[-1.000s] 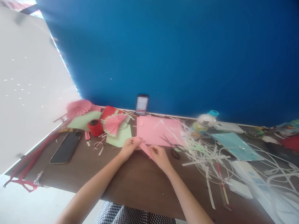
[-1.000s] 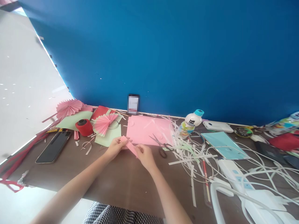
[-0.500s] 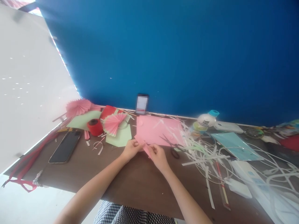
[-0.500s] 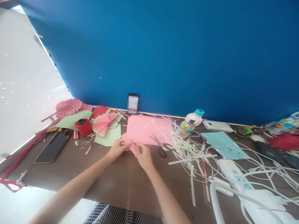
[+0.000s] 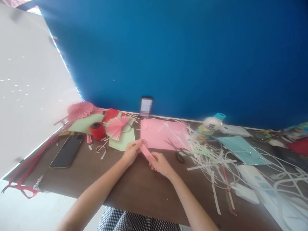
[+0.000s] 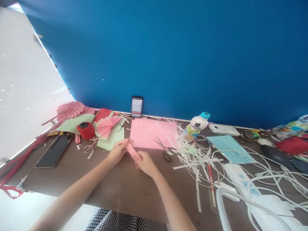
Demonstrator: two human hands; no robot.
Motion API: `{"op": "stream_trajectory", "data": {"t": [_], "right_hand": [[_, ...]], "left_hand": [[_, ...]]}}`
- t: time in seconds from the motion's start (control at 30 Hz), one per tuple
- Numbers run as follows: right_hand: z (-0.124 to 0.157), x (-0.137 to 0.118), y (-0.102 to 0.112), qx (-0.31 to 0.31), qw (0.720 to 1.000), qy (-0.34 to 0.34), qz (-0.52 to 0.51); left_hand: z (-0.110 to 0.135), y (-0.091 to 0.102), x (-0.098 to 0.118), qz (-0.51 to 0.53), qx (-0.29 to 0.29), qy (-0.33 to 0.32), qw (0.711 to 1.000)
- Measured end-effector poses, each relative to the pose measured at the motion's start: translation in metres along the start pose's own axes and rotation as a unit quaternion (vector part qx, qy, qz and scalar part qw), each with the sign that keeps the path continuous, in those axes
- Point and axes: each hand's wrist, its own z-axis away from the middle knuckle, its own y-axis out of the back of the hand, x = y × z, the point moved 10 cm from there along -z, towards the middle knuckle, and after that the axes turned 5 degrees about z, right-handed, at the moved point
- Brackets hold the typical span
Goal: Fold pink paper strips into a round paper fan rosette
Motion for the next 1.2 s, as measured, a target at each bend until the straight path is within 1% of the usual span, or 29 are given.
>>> {"op": "stream_trajectory", "data": {"t": [0.1,0.2,0.33,0.43,0.5,0.53,0.63,0.7,0.8,0.87,0.93,1.0,1.1,1.2], "right_hand": [[0.001,0.001,0.0,-0.017,0.999,0.0,-0.033],[0.0,0.002,0.005,-0.012,0.998,0.008,-0.065],[-0.005,0.008,0.018,0.052,0.992,0.011,-0.111],[-0.007,0.008,0.025,0.094,0.988,0.022,-0.121],[-0.006,0.007,0.027,0.112,0.986,0.03,-0.118],[-0.006,0.006,0.028,0.117,0.986,0.032,-0.116],[-0.006,0.005,0.026,0.11,0.987,0.04,-0.114],[-0.005,0.005,0.024,0.104,0.986,0.044,-0.123],[-0.003,0.005,0.028,0.135,0.98,0.033,-0.142],[-0.001,0.004,0.033,0.165,0.977,0.029,-0.134],[0.0,0.0,0.036,0.182,0.976,0.041,-0.113],[0.002,-0.004,0.039,0.189,0.976,0.059,-0.093],[0.003,-0.006,0.043,0.194,0.975,0.074,-0.076],[0.001,-0.006,0.042,0.175,0.98,0.075,-0.059]], "left_hand": [[-0.004,0.011,0.007,0.031,0.034,-0.018,0.999],[-0.007,0.015,0.011,0.038,0.038,-0.025,0.998],[-0.01,0.018,0.012,0.045,0.037,-0.033,0.998],[-0.01,0.018,0.011,0.081,0.043,-0.038,0.995],[-0.008,0.012,0.009,0.097,0.03,-0.032,0.994],[-0.006,0.005,0.006,0.092,0.011,-0.018,0.996],[0.004,-0.02,-0.007,0.029,-0.062,0.035,0.997],[0.009,-0.025,-0.01,-0.014,-0.064,0.037,0.997],[0.011,-0.024,-0.011,-0.039,-0.044,0.022,0.998],[0.01,-0.022,-0.01,-0.034,-0.04,0.014,0.999],[0.009,-0.02,-0.01,-0.015,-0.04,0.014,0.999],[0.007,-0.019,-0.011,0.011,-0.04,0.027,0.999],[0.003,-0.013,-0.008,0.043,-0.021,0.04,0.998],[-0.001,-0.009,-0.002,0.056,-0.011,0.038,0.998]]}}
